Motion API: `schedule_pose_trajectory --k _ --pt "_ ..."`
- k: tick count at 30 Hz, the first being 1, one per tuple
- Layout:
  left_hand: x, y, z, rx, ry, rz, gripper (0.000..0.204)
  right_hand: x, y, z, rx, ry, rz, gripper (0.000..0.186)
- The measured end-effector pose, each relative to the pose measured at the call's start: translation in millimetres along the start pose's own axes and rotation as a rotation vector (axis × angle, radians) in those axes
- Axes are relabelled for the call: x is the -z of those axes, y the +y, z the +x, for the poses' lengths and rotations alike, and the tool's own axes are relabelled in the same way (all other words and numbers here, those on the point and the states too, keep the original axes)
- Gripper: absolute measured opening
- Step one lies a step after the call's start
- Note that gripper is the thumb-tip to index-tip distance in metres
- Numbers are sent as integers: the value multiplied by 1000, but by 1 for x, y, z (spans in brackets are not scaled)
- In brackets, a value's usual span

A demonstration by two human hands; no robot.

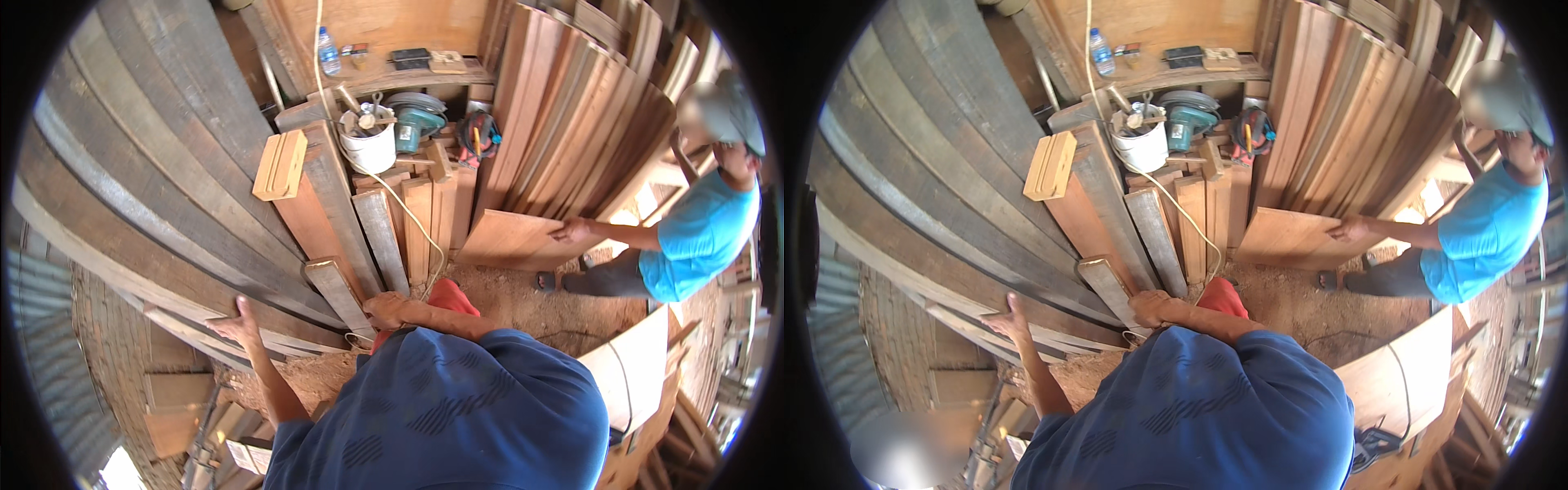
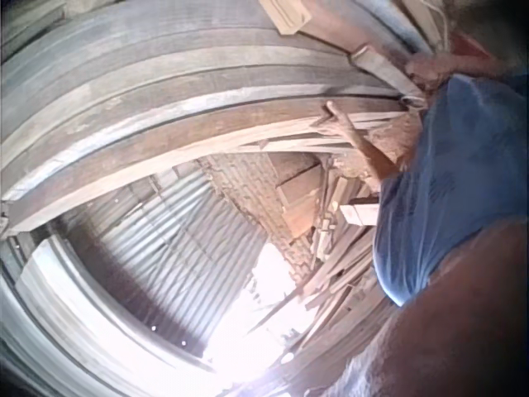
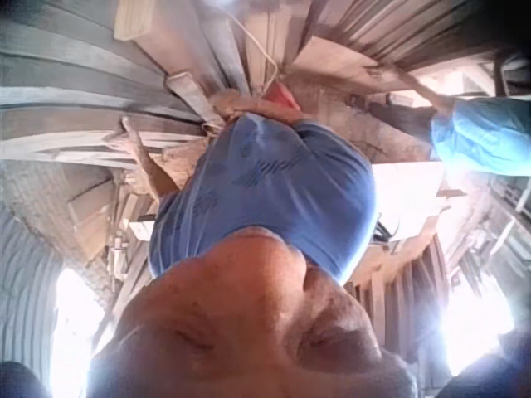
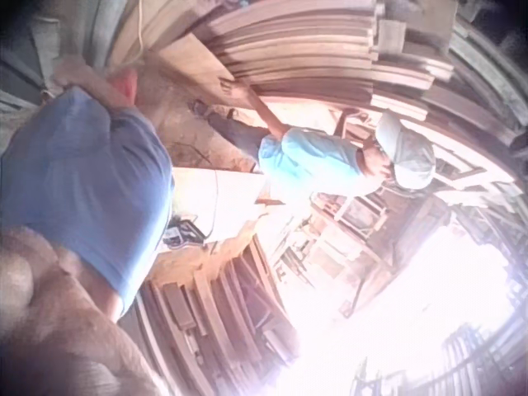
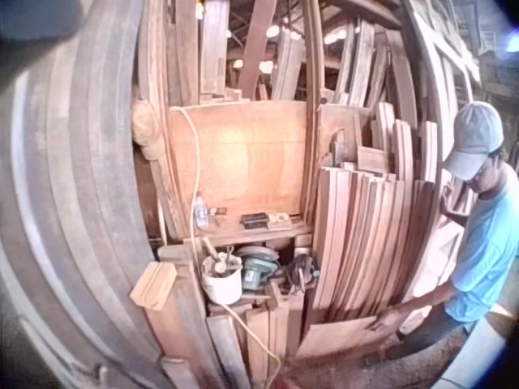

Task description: The person selects a small wooden plank and positions it on a workbench. They then use a handheld electric router to shape the edges of the wood, moving the tool along the plank's length to create a groove or profile. The person handles the wood and the power tool with both hands to guide the cutting process.

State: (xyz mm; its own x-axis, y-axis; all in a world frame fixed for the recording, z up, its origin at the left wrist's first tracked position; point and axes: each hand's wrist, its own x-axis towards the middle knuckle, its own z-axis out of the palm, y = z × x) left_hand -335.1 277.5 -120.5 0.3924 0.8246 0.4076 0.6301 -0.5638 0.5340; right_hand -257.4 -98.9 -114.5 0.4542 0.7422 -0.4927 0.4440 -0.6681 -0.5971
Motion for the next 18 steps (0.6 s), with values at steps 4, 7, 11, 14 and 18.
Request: schedule_pose_trajectory --k 4,7,11,14,18 --pt "-11 -6 23 37 247 2 131 15 -17 -19 -123 15 67 34" --pt "-24 -2 25 -26 299 21 123 19 -9 -18 -159 23 52 38" --pt "-25 -2 19 -78 299 41 119 15 1 -1 -160 39 -16 38" --pt "-22 1 17 -49 280 53 119 22 -7 1 -150 39 -16 38" --pt "-21 8 14 -40 271 55 118 26 -8 3 -174 -40 -17 36"
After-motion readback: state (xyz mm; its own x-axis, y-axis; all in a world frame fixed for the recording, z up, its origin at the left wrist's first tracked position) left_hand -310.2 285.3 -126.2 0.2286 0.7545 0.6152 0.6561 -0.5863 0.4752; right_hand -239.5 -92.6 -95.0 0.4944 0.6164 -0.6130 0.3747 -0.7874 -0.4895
